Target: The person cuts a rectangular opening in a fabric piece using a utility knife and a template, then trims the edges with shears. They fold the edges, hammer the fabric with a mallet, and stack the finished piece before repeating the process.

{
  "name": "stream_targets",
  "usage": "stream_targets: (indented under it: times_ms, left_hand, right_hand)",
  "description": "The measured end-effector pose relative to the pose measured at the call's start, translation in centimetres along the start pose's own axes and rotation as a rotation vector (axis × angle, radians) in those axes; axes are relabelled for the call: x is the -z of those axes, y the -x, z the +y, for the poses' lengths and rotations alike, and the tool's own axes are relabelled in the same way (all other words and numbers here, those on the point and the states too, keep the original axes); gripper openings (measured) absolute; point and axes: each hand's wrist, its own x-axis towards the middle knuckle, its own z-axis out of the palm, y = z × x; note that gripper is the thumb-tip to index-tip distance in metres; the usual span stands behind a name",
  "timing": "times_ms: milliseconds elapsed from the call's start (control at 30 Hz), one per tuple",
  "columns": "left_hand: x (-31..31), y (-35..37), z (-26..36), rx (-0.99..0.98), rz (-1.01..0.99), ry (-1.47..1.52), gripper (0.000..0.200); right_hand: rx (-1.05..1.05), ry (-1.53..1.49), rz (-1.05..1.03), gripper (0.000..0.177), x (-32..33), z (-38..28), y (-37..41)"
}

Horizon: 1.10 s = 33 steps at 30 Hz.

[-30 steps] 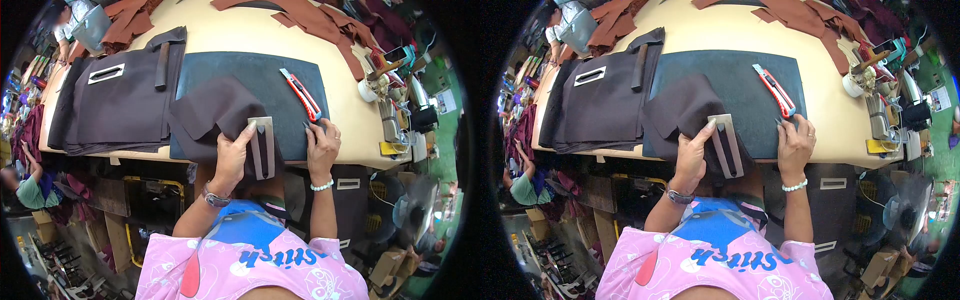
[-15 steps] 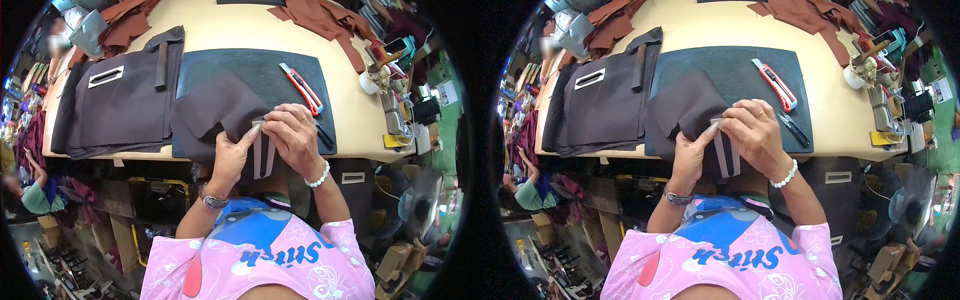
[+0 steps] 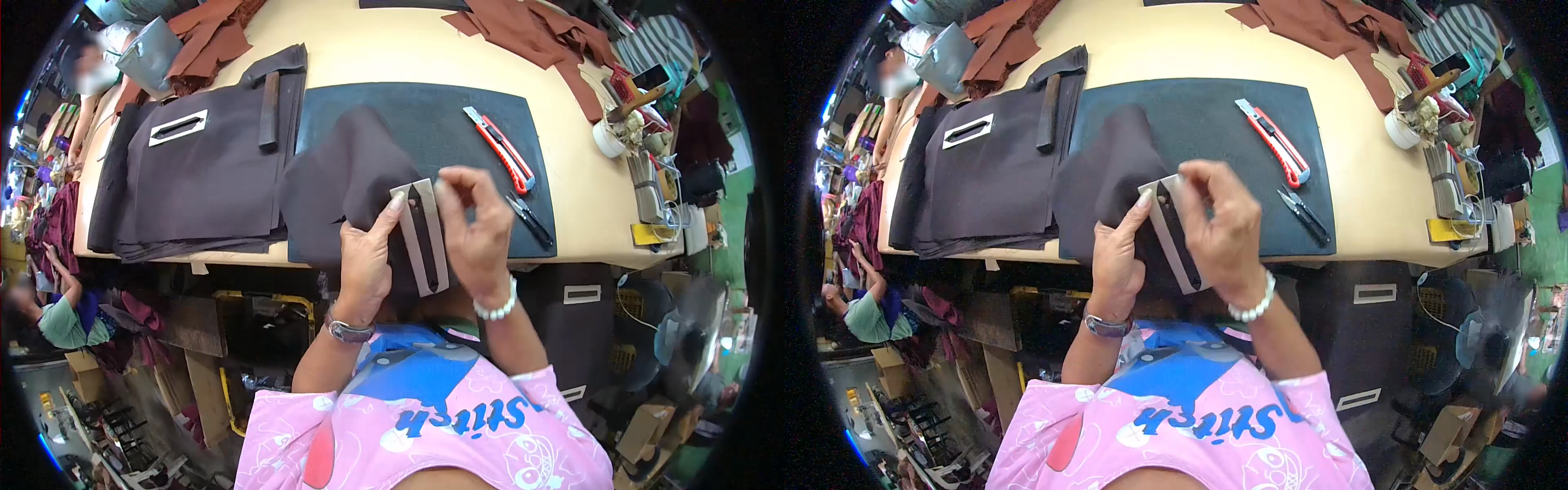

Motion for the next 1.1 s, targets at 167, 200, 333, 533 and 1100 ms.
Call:
stream_targets:
  times_ms: [167,200,333,533,1100]
  left_hand:
    - [-2.1,-0.4,0.4,-0.157,0.062,0.135,0.013]
    - [-2.3,-0.1,0.8,-0.161,0.056,0.174,0.013]
    - [-1.3,0.1,1.6,-0.211,0.158,0.116,0.020]
    - [5.9,0.6,6.2,-0.228,0.535,0.224,0.039]
    - [1.3,-5.3,2.1,-0.496,-0.926,-1.568,0.017]
  right_hand:
    - [-0.255,-0.294,-0.170,0.034,-0.4,-0.2,2.9]
    - [-0.357,-0.361,-0.214,0.039,0.1,-0.8,3.1]
    - [-0.444,-0.257,-0.299,0.040,2.6,-1.0,3.8]
    - [-0.306,-0.022,-0.375,0.040,5.5,1.9,1.3]
    - [0.225,0.278,-0.426,0.046,2.5,5.7,2.9]
